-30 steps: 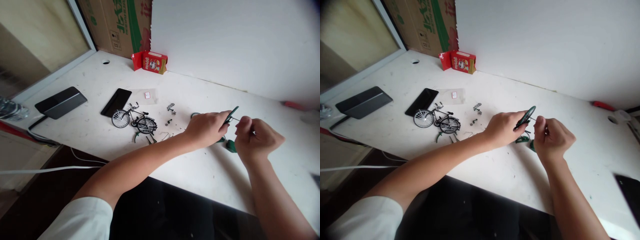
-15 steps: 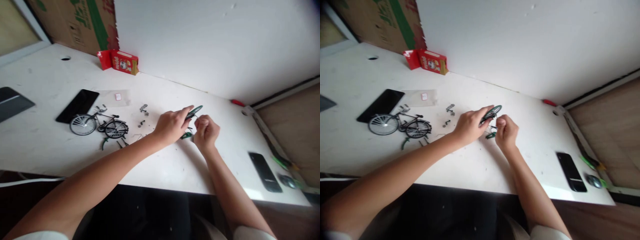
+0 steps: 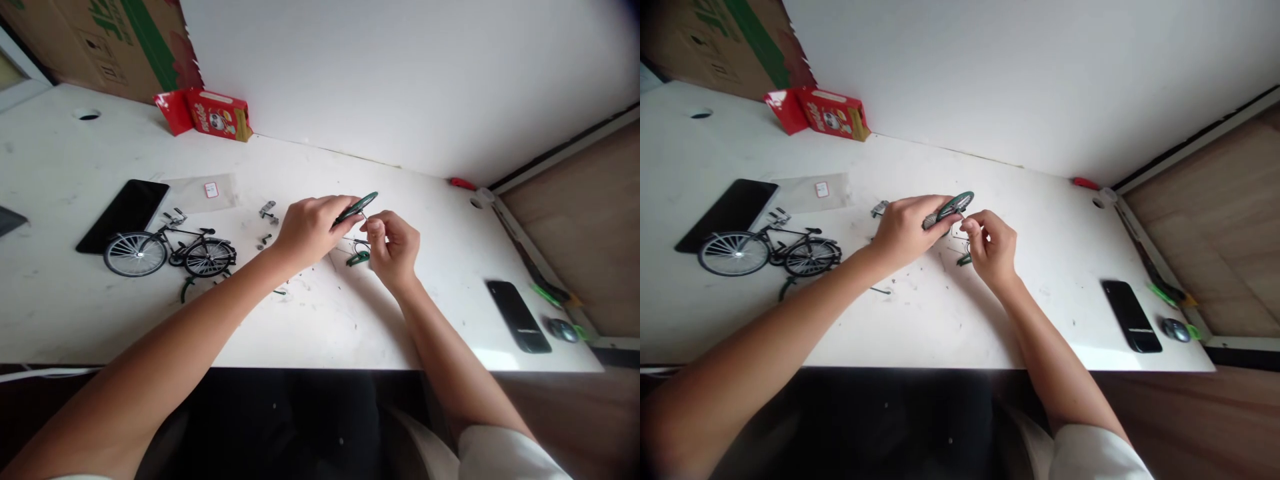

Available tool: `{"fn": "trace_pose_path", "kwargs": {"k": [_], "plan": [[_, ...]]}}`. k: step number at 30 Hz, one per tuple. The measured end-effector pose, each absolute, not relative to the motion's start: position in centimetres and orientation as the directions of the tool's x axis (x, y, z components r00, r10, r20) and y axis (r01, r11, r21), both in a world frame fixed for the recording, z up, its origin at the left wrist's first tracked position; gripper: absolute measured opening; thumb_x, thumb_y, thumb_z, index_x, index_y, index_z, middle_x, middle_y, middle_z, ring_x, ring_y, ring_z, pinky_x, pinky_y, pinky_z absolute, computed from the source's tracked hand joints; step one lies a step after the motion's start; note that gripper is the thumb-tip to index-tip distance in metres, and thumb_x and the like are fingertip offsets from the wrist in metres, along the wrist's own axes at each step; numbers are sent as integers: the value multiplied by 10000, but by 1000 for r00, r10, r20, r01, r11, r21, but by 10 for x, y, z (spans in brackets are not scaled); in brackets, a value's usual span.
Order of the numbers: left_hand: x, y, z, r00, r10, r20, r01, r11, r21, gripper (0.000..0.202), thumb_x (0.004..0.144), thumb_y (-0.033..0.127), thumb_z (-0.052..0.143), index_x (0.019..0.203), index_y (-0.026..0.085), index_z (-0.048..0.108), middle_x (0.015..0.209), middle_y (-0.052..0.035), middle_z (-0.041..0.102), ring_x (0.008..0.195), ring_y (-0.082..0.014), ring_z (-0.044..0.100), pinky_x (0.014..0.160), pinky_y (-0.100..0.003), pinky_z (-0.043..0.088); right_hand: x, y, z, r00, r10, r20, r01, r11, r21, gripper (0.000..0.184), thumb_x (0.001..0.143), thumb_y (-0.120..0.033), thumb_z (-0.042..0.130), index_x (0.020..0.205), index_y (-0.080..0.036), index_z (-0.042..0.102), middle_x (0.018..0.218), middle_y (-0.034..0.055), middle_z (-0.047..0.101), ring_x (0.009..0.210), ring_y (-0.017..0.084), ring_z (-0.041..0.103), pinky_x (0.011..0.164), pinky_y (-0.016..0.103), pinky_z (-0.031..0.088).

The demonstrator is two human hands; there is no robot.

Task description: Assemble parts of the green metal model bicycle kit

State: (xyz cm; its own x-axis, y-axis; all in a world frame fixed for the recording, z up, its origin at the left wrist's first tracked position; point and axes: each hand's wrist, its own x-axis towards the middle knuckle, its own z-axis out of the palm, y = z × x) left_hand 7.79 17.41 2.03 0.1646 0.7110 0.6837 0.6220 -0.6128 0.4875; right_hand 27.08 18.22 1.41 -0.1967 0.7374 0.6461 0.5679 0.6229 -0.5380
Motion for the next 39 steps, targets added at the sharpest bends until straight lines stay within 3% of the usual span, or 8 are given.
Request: {"fn": "trace_pose_path", "kwargs": {"k": [5, 10, 16, 24, 32, 35, 37, 39], "plan": [[67, 179, 27, 230, 679, 697, 657, -637, 403, 172, 1022, 299, 656, 1105, 216, 781, 948, -39, 822, 805, -188, 734, 744, -318, 514, 268, 179, 18, -229, 764, 603, 508, 623, -595, 453, 1043, -604, 545, 827, -228, 678, 720, 8, 681, 602, 118, 588, 578, 277, 465], [61, 179, 35, 229, 697, 680, 647, -631, 428, 172, 1005, 289, 634, 1025, 217, 789, 951, -39, 807, 850, -194, 737, 789, -321, 525, 262, 177, 17, -213, 814, 540, 388, 578, -718, 374, 1044, -558, 575, 895, -232, 681, 791, 9, 698, 671, 122, 657, 579, 259, 512], [52, 184, 39, 198, 700, 686, 636, -624, 454, 176, 998, 301, 625, 1029, 220, 779, 958, -37, 797, 852, -181, 721, 795, -315, 525, 247, 181, 22, -180, 843, 507, 401, 534, -745, 395, 1044, -561, 572, 869, -222, 671, 774, 7, 703, 683, 119, 681, 566, 246, 523], [44, 191, 33, 167, 692, 702, 660, -607, 442, 221, 1008, 272, 610, 1117, 233, 798, 964, -39, 796, 889, -195, 736, 819, -331, 530, 236, 177, 41, -142, 814, 563, 547, 539, -641, 297, 990, -485, 694, 873, -230, 792, 797, 18, 803, 591, 126, 680, 450, 267, 426], [44, 192, 29, 216, 667, 713, 720, -603, 345, 295, 1042, 317, 570, 1213, 224, 792, 1001, -59, 813, 885, -213, 739, 813, -350, 522, 241, 180, 39, -230, 636, 737, 724, 618, -307, 266, 985, -407, 694, 768, -267, 755, 711, -3, 760, 691, 165, 681, 642, 335, 517], [45, 192, 29, 224, 629, 745, 738, -608, 292, 314, 1062, 305, 531, 1236, 214, 776, 1034, -62, 814, 893, -216, 741, 821, -366, 513, 238, 178, 47, -158, 764, 625, 647, 558, -519, 273, 975, -461, 708, 815, -247, 762, 726, 9, 761, 678, 161, 698, 608, 318, 515], [45, 192, 29, 212, 611, 763, 755, -598, 268, 319, 1072, 297, 508, 1250, 225, 763, 1045, -59, 810, 908, -219, 742, 828, -378, 507, 237, 178, 56, -135, 905, 404, 471, 418, -777, 320, 962, -514, 719, 836, -221, 754, 731, 24, 757, 635, 147, 691, 532, 289, 482], [44, 192, 30, 195, 603, 773, 771, -581, 259, 320, 1082, 298, 489, 1253, 241, 754, 1035, -57, 803, 912, -223, 739, 830, -388, 502, 238, 181, 64, -214, 969, 123, 283, 182, -942, 386, 932, -565, 744, 787, -209, 720, 709, 31, 739, 590, 129, 660, 455, 267, 411]]}}
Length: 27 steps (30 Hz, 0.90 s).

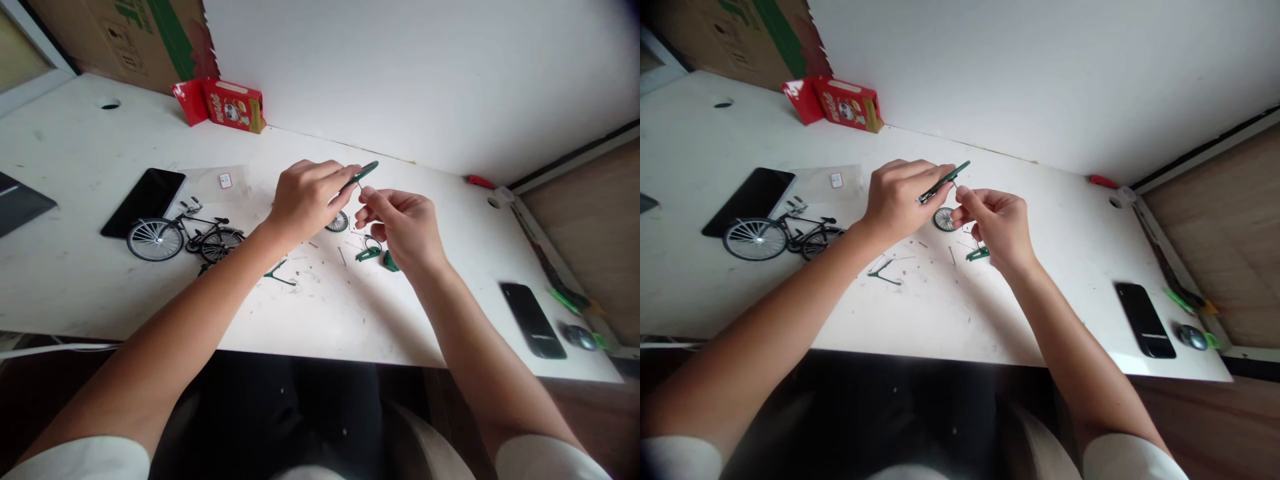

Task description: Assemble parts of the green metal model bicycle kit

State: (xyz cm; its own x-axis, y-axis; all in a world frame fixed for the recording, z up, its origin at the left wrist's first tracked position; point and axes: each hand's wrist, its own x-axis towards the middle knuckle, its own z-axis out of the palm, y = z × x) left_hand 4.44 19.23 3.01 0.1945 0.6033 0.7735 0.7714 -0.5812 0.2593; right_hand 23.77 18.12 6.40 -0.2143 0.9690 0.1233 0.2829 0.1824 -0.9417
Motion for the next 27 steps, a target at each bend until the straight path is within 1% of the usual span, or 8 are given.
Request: {"fn": "trace_pose_path", "kwargs": {"k": [3, 6, 10, 14, 17, 22, 25, 27], "plan": [[42, 192, 32, 185, 598, 780, 786, -567, 248, 319, 1094, 310, 467, 1226, 247, 751, 987, -61, 788, 888, -225, 730, 820, -395, 500, 239, 190, 72, -353, 926, -137, 129, -97, -987, 422, 858, -607, 813, 768, -211, 697, 724, 28, 731, 583, 106, 630, 416, 254, 353], [36, 193, 36, 172, 595, 785, 797, -553, 244, 323, 1099, 343, 454, 1193, 244, 746, 947, -60, 772, 880, -227, 720, 824, -389, 500, 235, 199, 77, -371, 914, -165, 71, -149, -986, 401, 822, -594, 856, 856, -214, 732, 787, 32, 756, 624, 106, 654, 415, 245, 359], [17, 201, 43, 142, 592, 793, 788, -552, 272, 343, 1102, 435, 440, 1180, 262, 726, 979, -66, 770, 935, -237, 686, 855, -392, 499, 219, 211, 86, -429, 894, -130, 98, -97, -990, 374, 839, -569, 852, 932, -218, 760, 846, 37, 784, 654, 113, 681, 410, 240, 364], [-4, 213, 46, 113, 607, 786, 756, -566, 329, 335, 1078, 542, 466, 1125, 309, 704, 903, -44, 743, 901, -232, 626, 855, -392, 497, 199, 216, 95, -421, 907, 1, 144, 68, -987, 343, 875, -561, 817, 905, -224, 766, 835, 32, 785, 694, 118, 715, 446, 225, 416], [-12, 215, 48, 84, 625, 776, 750, -552, 364, 339, 1050, 573, 487, 1095, 318, 705, 891, -63, 728, 912, -255, 628, 829, -394, 501, 186, 212, 96, -360, 911, 201, 217, 291, -932, 335, 916, -541, 775, 865, -209, 771, 831, 46, 781, 731, 146, 740, 486, 241, 472], [-13, 212, 53, 82, 626, 775, 768, -535, 351, 306, 1014, 568, 526, 1065, 333, 716, 861, -84, 703, 918, -290, 662, 750, -378, 503, 179, 211, 84, -289, 786, 546, 474, 613, -632, 288, 983, -481, 703, 858, -229, 766, 810, 54, 753, 903, 231, 753, 648, 320, 591], [-13, 211, 57, 89, 630, 772, 785, -521, 334, 291, 1009, 559, 539, 1042, 327, 712, 827, -77, 693, 874, -283, 658, 729, -367, 501, 181, 217, 73, -313, 719, 621, 584, 661, -471, 244, 1006, -447, 680, 891, -246, 756, 823, 58, 741, 1033, 258, 738, 724, 329, 595], [-14, 211, 58, 92, 635, 767, 804, -501, 319, 296, 1017, 554, 535, 1014, 313, 707, 819, -77, 696, 847, -275, 654, 730, -364, 503, 180, 219, 71, -313, 701, 641, 585, 673, -452, 235, 1015, -452, 664, 934, -252, 757, 860, 59, 749, 1038, 253, 735, 741, 331, 594]]}}
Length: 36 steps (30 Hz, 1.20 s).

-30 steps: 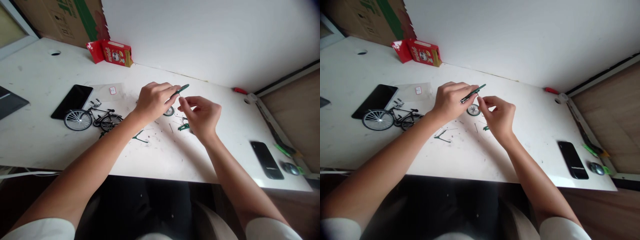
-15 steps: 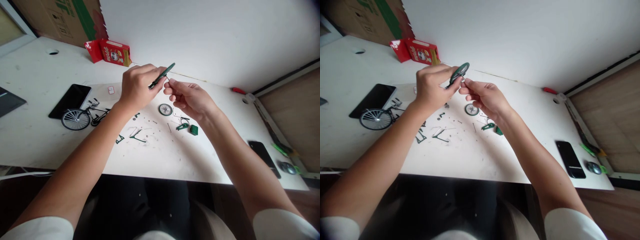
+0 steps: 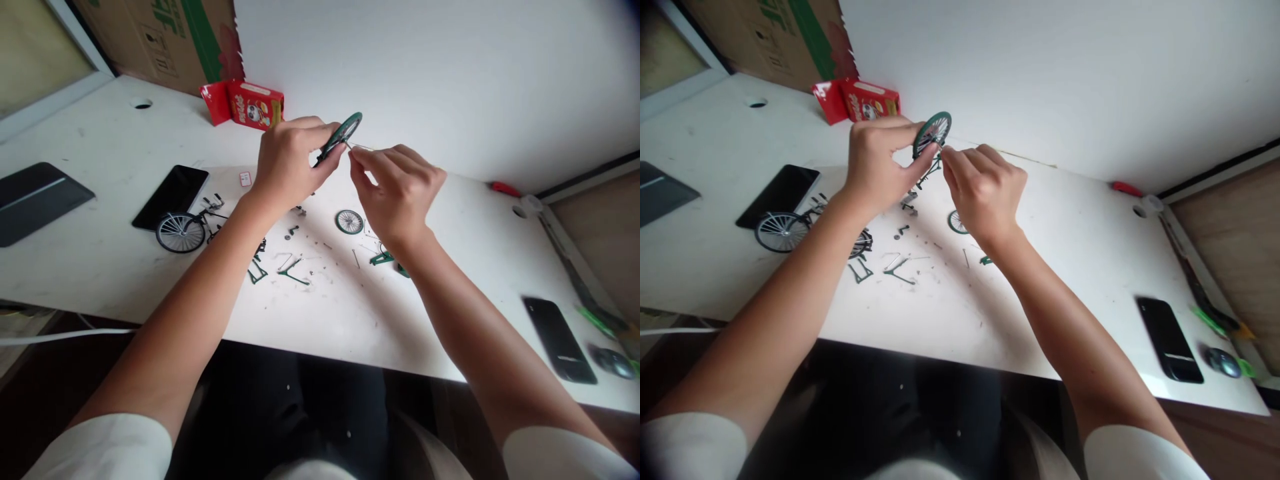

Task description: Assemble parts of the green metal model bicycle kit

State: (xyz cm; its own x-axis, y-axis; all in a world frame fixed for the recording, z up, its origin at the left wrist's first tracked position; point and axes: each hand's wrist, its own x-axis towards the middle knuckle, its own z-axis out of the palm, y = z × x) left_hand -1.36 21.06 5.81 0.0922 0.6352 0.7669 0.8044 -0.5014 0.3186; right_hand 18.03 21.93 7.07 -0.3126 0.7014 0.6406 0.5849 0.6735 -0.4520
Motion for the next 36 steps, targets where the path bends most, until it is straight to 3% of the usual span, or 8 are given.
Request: {"fn": "trace_pose_path", "kwargs": {"k": [9, 13, 16, 20, 25, 29, 32, 36], "plan": [[-8, 205, 60, 85, 630, 772, 898, -384, 215, 219, 1038, 324, 521, 1006, 281, 734, 900, -62, 751, 831, -244, 670, 737, -381, 459, 171, 218, 86, -345, 897, 276, 275, 378, -884, 420, 937, -629, 713, 847, -221, 750, 816, 49, 758, 681, 136, 668, 491, 253, 466], [-8, 208, 54, 116, 666, 737, 876, -418, 240, 231, 1059, 392, 523, 993, 296, 723, 889, -52, 731, 840, -240, 640, 745, -383, 453, 175, 219, 84, -327, 927, 182, 260, 274, -926, 369, 921, -574, 753, 814, -221, 747, 825, 47, 764, 679, 127, 645, 475, 250, 442], [-8, 209, 49, 131, 695, 707, 838, -459, 295, 278, 1076, 432, 499, 1011, 290, 728, 897, -72, 725, 884, -255, 647, 775, -387, 466, 177, 216, 80, -286, 894, 345, 318, 428, -846, 316, 945, -502, 737, 794, -225, 752, 792, 46, 748, 706, 151, 657, 569, 289, 513], [-6, 209, 49, 134, 717, 683, 796, -489, 356, 287, 1064, 419, 530, 1047, 232, 748, 918, -106, 730, 911, -275, 677, 796, -392, 482, 186, 220, 65, -317, 724, 613, 546, 667, -506, 282, 1004, -420, 655, 807, -246, 758, 699, 37, 676, 809, 210, 680, 744, 359, 553], [11, 202, 51, 105, 776, 622, 783, -450, 429, 220, 1042, 324, 585, 962, 221, 763, 864, -68, 730, 833, -235, 685, 762, -362, 473, 201, 224, 54, -410, 607, 681, 661, 712, -237, 199, 1018, -371, 619, 974, -288, 794, 705, 45, 690, 827, 242, 685, 721, 386, 533], [40, 190, 46, 31, 795, 606, 826, -362, 432, 268, 1072, 249, 510, 1150, 172, 754, 996, -109, 764, 855, -241, 698, 735, -376, 465, 211, 210, 65, -222, 777, 588, 568, 594, -570, 221, 966, -456, 714, 906, -266, 810, 796, 63, 740, 719, 205, 654, 603, 358, 495], [62, 179, 39, 94, 764, 638, 853, -392, 345, 325, 1075, 172, 445, 1231, 127, 727, 1002, -123, 766, 843, -238, 697, 762, -400, 469, 225, 199, 73, -168, 955, 246, 368, 292, -883, 288, 843, -514, 847, 824, -228, 817, 660, 31, 643, 529, 122, 479, 463, 309, 330], [82, 165, 36, 204, 744, 636, 838, -469, 280, 369, 1052, 54, 389, 1189, 116, 726, 946, -123, 764, 823, -230, 701, 721, -399, 465, 253, 191, 74, -106, 994, -8, 261, 20, -965, 288, 698, -459, 966, 753, -210, 832, 704, 82, 654, 589, 138, 519, 480, 325, 335]]}}
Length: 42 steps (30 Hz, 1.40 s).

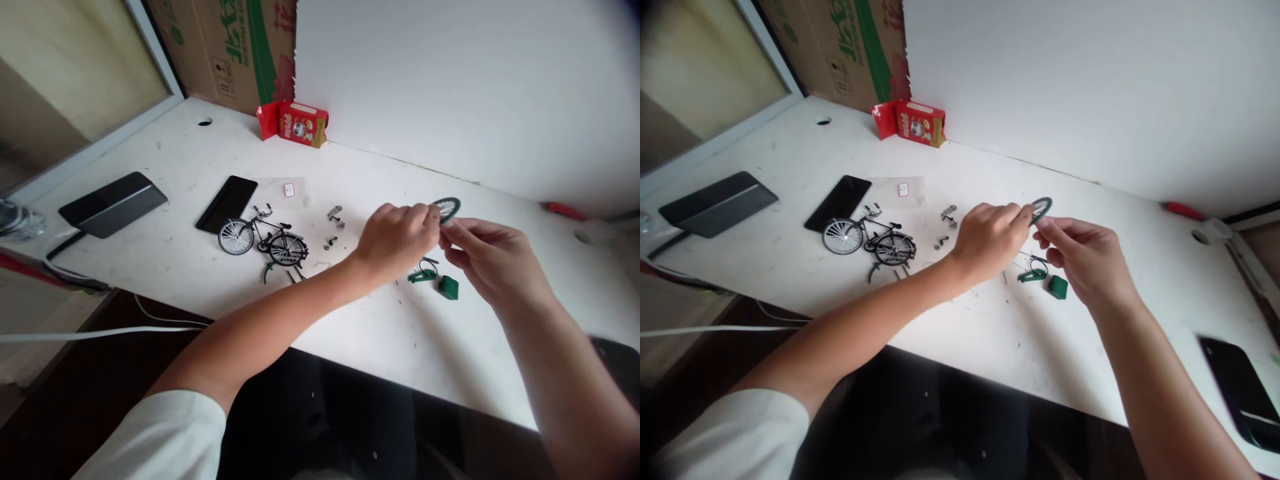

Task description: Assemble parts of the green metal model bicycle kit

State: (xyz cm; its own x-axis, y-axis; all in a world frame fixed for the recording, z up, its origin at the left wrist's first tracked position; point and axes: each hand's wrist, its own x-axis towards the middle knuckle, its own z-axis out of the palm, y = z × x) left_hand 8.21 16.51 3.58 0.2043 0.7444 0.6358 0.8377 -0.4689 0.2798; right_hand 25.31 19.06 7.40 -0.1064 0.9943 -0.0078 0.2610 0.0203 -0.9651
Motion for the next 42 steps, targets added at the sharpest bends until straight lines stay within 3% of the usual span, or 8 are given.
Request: {"fn": "trace_pose_path", "kwargs": {"k": [9, 14, 19, 25, 30, 34, 39, 42], "plan": [[93, 151, 41, 249, 798, 549, 768, -508, 389, 233, 980, 46, 513, 967, 156, 718, 877, -93, 721, 732, -214, 666, 622, -391, 432, 271, 158, 80, -76, 993, 93, 518, 118, -847, 182, 772, -475, 890, 813, -312, 820, 728, 92, 689, 548, 187, 513, 512, 412, 357], [85, 154, 52, 182, 915, 361, 651, -387, 653, 317, 1043, 282, 527, 756, 214, 643, 750, -49, 679, 639, -193, 606, 541, -369, 381, 275, 154, 71, -324, 756, 569, 730, 582, -357, 202, 899, -379, 735, 1038, -509, 802, 873, 117, 757, 761, 336, 697, 681, 547, 496], [74, 157, 62, 233, 948, 217, 493, -308, 814, 397, 998, 333, 621, 623, 230, 538, 622, -27, 605, 551, -151, 521, 506, -362, 358, 302, 170, 60, -593, 533, 604, 627, 776, -69, 496, 844, -284, 780, 1250, -566, 738, 871, 123, 800, 766, 367, 685, 731, 591, 484], [86, 159, 42, 219, 850, 479, 664, -490, 565, 266, 1040, 223, 518, 838, 190, 688, 839, -72, 718, 677, -194, 638, 582, -388, 426, 276, 153, 77, -228, 868, 441, 745, 447, -494, 114, 914, -500, 738, 995, -476, 814, 942, 123, 785, 717, 304, 693, 655, 516, 508], [90, 162, 28, 293, 719, 631, 760, -575, 302, 273, 987, 28, 479, 991, 145, 727, 899, -94, 734, 784, -215, 693, 680, -393, 461, 263, 160, 82, -93, 995, -30, 506, 21, -862, 335, 779, -605, 862, 752, -274, 819, 693, 76, 649, 541, 159, 500, 474, 360, 349], [85, 164, 32, 292, 744, 601, 745, -571, 344, 247, 1018, 95, 497, 987, 148, 736, 878, -89, 724, 733, -208, 672, 635, -374, 441, 267, 164, 78, -66, 997, -34, 399, -5, -917, 299, 740, -509, 921, 762, -223, 837, 665, 85, 659, 598, 180, 570, 504, 348, 411], [79, 163, 42, 247, 810, 532, 680, -536, 500, 234, 1056, 283, 551, 962, 190, 743, 861, -52, 707, 721, -186, 642, 593, -333, 392, 272, 158, 73, -323, 735, 596, 704, 608, -368, 157, 933, -367, 740, 845, -259, 812, 704, 64, 714, 597, 200, 616, 557, 374, 472], [81, 160, 44, 246, 800, 547, 653, -554, 516, 249, 1066, 292, 549, 948, 182, 739, 824, -45, 682, 704, -173, 614, 616, -324, 401, 286, 163, 67, -596, 490, 636, 668, 742, 54, 146, 976, -234, 665, 990, -257, 808, 715, 55, 712, 624, 198, 614, 569, 369, 489]]}}
